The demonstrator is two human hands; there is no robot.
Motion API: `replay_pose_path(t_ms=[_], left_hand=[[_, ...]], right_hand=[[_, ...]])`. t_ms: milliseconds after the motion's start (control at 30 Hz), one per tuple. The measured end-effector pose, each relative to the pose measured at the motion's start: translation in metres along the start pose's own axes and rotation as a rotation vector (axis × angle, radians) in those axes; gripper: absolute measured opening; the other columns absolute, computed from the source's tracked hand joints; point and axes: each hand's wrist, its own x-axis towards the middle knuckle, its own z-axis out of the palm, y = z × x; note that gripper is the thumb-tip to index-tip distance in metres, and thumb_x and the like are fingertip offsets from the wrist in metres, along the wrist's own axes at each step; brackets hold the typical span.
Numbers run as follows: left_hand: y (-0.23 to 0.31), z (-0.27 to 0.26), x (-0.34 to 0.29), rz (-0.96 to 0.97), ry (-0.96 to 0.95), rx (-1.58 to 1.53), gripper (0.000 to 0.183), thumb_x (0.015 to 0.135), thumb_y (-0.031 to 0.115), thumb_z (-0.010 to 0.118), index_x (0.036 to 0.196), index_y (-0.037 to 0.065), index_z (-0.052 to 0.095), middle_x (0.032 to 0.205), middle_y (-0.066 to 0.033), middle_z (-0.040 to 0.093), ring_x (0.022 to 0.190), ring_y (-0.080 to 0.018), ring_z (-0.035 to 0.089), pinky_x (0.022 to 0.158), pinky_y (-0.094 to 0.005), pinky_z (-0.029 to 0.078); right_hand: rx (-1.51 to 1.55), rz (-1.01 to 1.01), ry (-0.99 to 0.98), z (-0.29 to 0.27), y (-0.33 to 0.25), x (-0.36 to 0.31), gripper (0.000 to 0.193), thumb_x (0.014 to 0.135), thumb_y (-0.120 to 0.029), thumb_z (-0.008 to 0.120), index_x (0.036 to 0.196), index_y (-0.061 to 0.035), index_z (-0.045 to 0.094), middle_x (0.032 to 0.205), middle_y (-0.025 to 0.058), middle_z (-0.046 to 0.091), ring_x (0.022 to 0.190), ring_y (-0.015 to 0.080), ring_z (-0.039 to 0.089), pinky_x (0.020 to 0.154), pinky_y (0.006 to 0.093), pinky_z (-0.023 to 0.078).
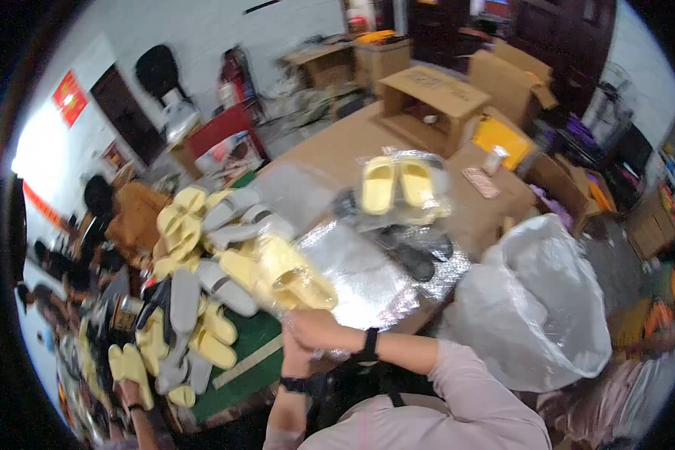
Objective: The recorder picks up various colors of slippers (yellow, black, white, pink) from a table and places them into plastic bags, then places the bagged slippers into a large white sack.
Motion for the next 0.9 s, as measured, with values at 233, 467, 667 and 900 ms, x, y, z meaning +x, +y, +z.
replay_pose_path(t_ms=[233, 467, 667, 900], left_hand=[[-0.012, -0.016, -0.043, 0.008, 0.118, 0.133, 0.036, 0.086, 0.003, 0.044, 0.122, 0.003, 0.044, 0.108, -0.0128, 0.058, 0.085, -0.0197, 0.059, 0.067, -0.0298, 0.050], [-0.004, 0.063, -0.072, 0.125, 0.212, 0.361, 0.081, 0.076, -0.012, 0.040, 0.144, 0.022, 0.014, 0.111, -0.0242, 0.055, 0.061, -0.0132, 0.051, 0.048, -0.0220, 0.042], [0.005, 0.100, -0.051, 0.088, 0.073, 0.311, 0.092, 0.075, -0.013, 0.038, 0.145, 0.034, 0.003, 0.126, -0.0299, 0.044, 0.056, -0.0102, 0.041, 0.047, -0.0194, 0.037], [0.008, 0.149, -0.002, 0.099, -0.031, 0.360, 0.070, 0.079, -0.006, 0.039, 0.142, 0.020, 0.022, 0.113, -0.0221, 0.054, 0.055, -0.0090, 0.041, 0.049, -0.0181, 0.041]], right_hand=[[-0.443, 0.085, 0.422, -0.122, 0.044, 0.030, 0.091, 0.065, -0.050, 0.071, 0.138, -0.0121, 0.033, 0.145, 0.0193, 0.025, 0.135, 0.0387, 0.018, 0.106, 0.0590, 0.007], [-1.100, 0.605, 0.294, -0.146, 0.202, 0.040, 0.052, 0.082, -0.022, 0.052, 0.133, -0.0143, 0.043, 0.143, 0.0186, 0.031, 0.136, 0.0387, 0.016, 0.104, 0.0665, -0.001], [-0.519, 0.452, 0.735, -0.168, 0.201, 0.057, 0.021, 0.079, -0.013, 0.053, 0.099, -0.0106, 0.060, 0.101, 0.0106, 0.062, 0.114, 0.0379, 0.047, 0.098, 0.0713, 0.012], [-0.072, 0.305, 0.384, -0.183, 0.042, 0.019, 0.037, 0.078, -0.023, 0.061, 0.112, -0.0111, 0.051, 0.105, 0.0144, 0.056, 0.103, 0.0374, 0.051, 0.094, 0.0702, 0.019]])
